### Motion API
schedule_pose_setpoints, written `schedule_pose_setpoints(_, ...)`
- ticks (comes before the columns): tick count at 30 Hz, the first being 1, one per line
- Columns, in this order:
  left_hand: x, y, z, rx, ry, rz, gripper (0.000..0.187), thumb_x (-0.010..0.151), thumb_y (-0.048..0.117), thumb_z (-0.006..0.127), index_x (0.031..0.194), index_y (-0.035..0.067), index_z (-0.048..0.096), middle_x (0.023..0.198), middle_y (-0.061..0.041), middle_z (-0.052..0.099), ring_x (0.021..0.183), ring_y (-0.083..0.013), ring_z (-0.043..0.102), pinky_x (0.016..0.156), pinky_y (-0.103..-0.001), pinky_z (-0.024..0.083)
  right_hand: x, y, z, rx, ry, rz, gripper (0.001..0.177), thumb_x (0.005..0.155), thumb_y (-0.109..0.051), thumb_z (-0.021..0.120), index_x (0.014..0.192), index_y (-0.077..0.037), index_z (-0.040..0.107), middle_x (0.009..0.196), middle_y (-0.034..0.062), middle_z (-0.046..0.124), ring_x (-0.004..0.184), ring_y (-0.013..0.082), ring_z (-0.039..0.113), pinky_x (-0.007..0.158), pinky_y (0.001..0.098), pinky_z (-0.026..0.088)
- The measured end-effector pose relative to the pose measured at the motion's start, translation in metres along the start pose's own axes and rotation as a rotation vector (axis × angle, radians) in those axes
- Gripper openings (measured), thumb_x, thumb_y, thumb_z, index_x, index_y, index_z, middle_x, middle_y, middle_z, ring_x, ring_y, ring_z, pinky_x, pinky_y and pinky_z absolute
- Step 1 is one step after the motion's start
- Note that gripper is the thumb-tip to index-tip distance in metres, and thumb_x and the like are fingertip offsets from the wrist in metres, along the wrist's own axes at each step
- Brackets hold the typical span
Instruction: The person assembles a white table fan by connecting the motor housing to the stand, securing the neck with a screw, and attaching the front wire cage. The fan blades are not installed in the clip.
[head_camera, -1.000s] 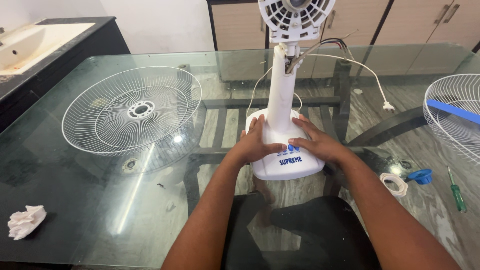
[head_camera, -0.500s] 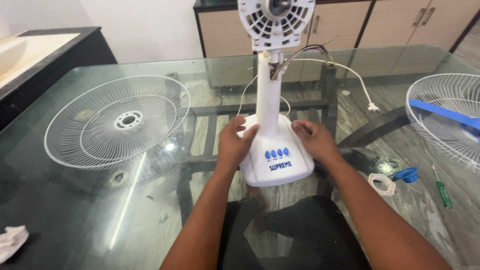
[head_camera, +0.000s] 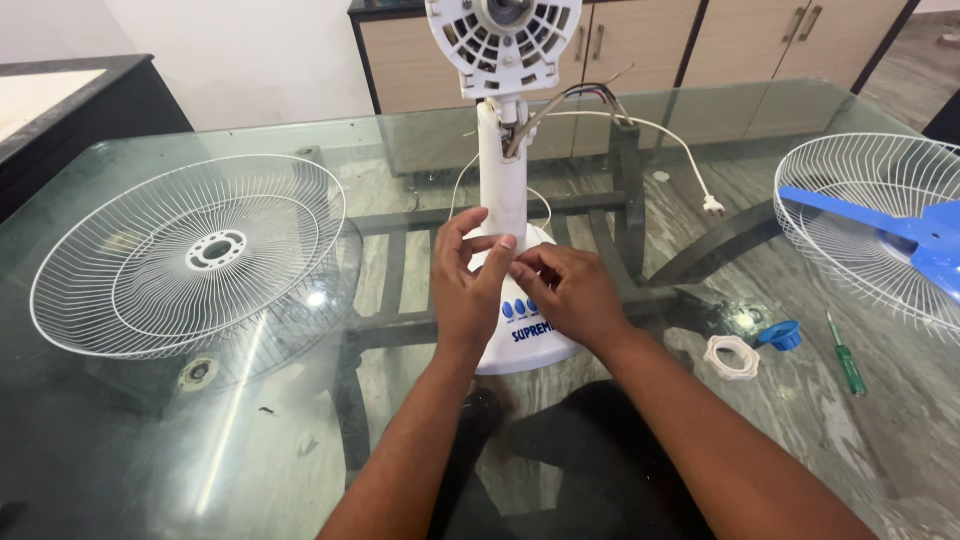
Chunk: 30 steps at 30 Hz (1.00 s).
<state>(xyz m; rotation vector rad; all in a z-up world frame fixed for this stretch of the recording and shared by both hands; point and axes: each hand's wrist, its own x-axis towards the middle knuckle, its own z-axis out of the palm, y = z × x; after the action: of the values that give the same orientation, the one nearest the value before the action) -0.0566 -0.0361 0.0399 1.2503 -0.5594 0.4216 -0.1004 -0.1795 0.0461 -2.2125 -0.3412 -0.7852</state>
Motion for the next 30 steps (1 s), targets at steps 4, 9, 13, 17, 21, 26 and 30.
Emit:
schedule_pose_setpoints(4,-0.002,-0.001,-0.002,-0.136,-0.053,-0.062,0.047,0.092,0.008,0.069,0.134,-0.007,0.052,0.118,-0.012,0.061,0.103,-0.0179,0.068,0.084,-0.03,0.061,0.002,0.008,-0.001,0.027,-0.004,0.023,0.019,0.093,-0.021,0.073,0.09,-0.002,0.074,0.075,0.0085,0.073,0.061,0.0171,0.069,0.057,0.0323,0.053)
schedule_pose_setpoints(9,-0.004,0.001,-0.003,-0.191,-0.095,-0.074,0.048,0.092,0.008,0.068,0.134,-0.007,0.052,0.113,-0.017,0.063,0.099,-0.0168,0.068,0.083,-0.031,0.062,0.001,0.011,-0.001,0.009,-0.02,0.027,0.017,0.093,-0.019,0.072,0.088,-0.002,0.073,0.075,0.0087,0.073,0.061,0.0172,0.069,0.058,0.033,0.053)
schedule_pose_setpoints(13,-0.002,-0.001,-0.004,-0.223,-0.067,-0.111,0.046,0.092,0.011,0.069,0.131,-0.008,0.053,0.116,-0.016,0.062,0.095,-0.0166,0.068,0.078,-0.031,0.064,-0.001,0.011,0.0,0.013,-0.017,0.036,0.014,0.092,-0.016,0.07,0.09,-0.003,0.073,0.075,0.0086,0.073,0.063,0.0164,0.07,0.06,0.0319,0.054)
schedule_pose_setpoints(17,0.007,-0.017,-0.008,-0.111,0.076,-0.206,0.042,0.096,0.019,0.068,0.126,-0.008,0.058,0.115,-0.018,0.065,0.086,-0.0162,0.07,0.07,-0.03,0.063,0.0,0.022,0.001,0.046,0.015,0.126,0.017,0.095,-0.017,0.067,0.093,-0.002,0.073,0.078,0.0076,0.074,0.064,0.015,0.07,0.061,0.0314,0.055)
schedule_pose_setpoints(21,0.024,-0.049,-0.038,0.003,0.435,-0.298,0.048,0.095,0.023,0.067,0.131,-0.007,0.054,0.123,-0.015,0.062,0.077,-0.0157,0.068,0.066,-0.03,0.062,0.002,0.036,0.0,0.212,-0.017,0.172,0.025,0.101,-0.016,0.057,0.112,0.0,0.072,0.089,0.0062,0.075,0.069,0.0126,0.069,0.065,0.0286,0.057)
schedule_pose_setpoints(26,0.053,-0.079,-0.109,-0.242,0.91,-0.557,0.082,0.089,0.031,0.069,0.147,-0.004,0.022,0.123,-0.024,0.057,0.081,-0.0276,0.068,0.07,-0.037,0.06,0.0,0.036,-0.002,0.268,-0.016,0.246,0.034,0.104,-0.017,0.052,0.128,0.0,0.068,0.092,0.0075,0.074,0.071,0.0119,0.068,0.066,0.0268,0.057)
schedule_pose_setpoints(30,0.062,-0.083,-0.148,-0.355,1.058,-0.662,0.091,0.086,0.04,0.073,0.143,-0.011,0.024,0.126,-0.024,0.051,0.096,-0.0385,0.07,0.08,-0.046,0.064,0.0,0.029,-0.002,0.236,0.008,0.248,0.036,0.107,-0.024,0.054,0.13,0.0,0.068,0.089,0.0092,0.074,0.07,0.0123,0.067,0.066,0.0276,0.056)
